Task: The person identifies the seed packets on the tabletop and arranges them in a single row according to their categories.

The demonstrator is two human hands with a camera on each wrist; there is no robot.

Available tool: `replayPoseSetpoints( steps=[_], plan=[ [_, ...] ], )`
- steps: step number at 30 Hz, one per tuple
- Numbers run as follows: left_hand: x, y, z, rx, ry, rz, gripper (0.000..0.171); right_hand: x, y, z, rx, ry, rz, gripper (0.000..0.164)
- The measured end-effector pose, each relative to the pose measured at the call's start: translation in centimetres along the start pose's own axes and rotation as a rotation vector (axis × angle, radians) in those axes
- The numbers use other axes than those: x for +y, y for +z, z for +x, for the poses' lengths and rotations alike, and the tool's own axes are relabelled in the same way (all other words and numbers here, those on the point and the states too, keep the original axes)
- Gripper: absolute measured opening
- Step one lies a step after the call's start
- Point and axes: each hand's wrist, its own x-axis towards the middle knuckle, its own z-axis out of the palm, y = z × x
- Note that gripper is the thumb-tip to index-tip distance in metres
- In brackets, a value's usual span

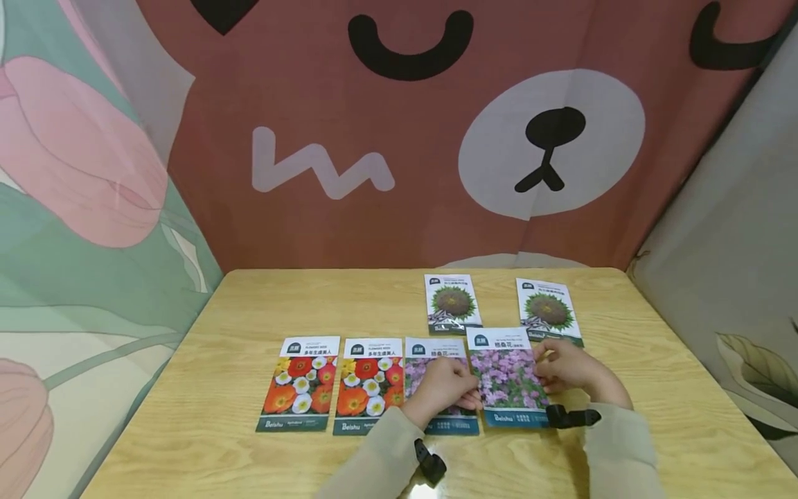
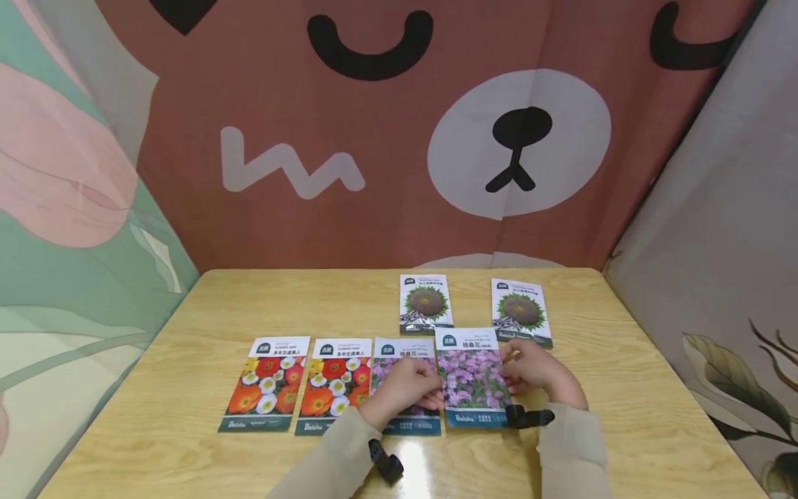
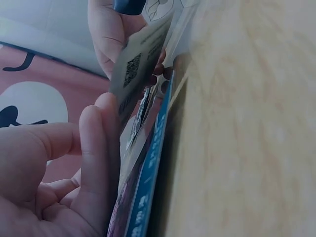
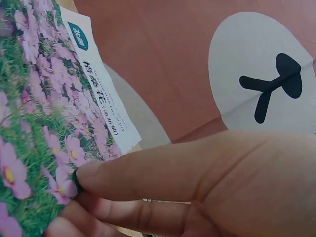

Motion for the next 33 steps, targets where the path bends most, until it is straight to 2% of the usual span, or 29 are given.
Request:
replayPoseSetpoints(
  steps=[7,16,22,33],
  plan=[
    [0.02,-0.17,-0.01,-0.009,0.013,0.048,0.021,-0.61,0.14,-0.41,-0.004,0.021,-0.002,0.011],
    [-0.69,0.05,0.31,-0.016,0.048,0.213,0.031,-0.38,0.38,-0.32,-0.009,0.023,-0.023,0.011],
    [-0.72,0.31,0.24,-0.022,0.065,0.229,0.034,-0.27,0.44,-0.29,0.011,0.055,-0.043,0.008],
    [-0.38,0.31,-0.08,0.016,0.092,0.303,0.035,-0.38,0.51,0.23,0.016,0.086,-0.062,0.009]
  ],
)
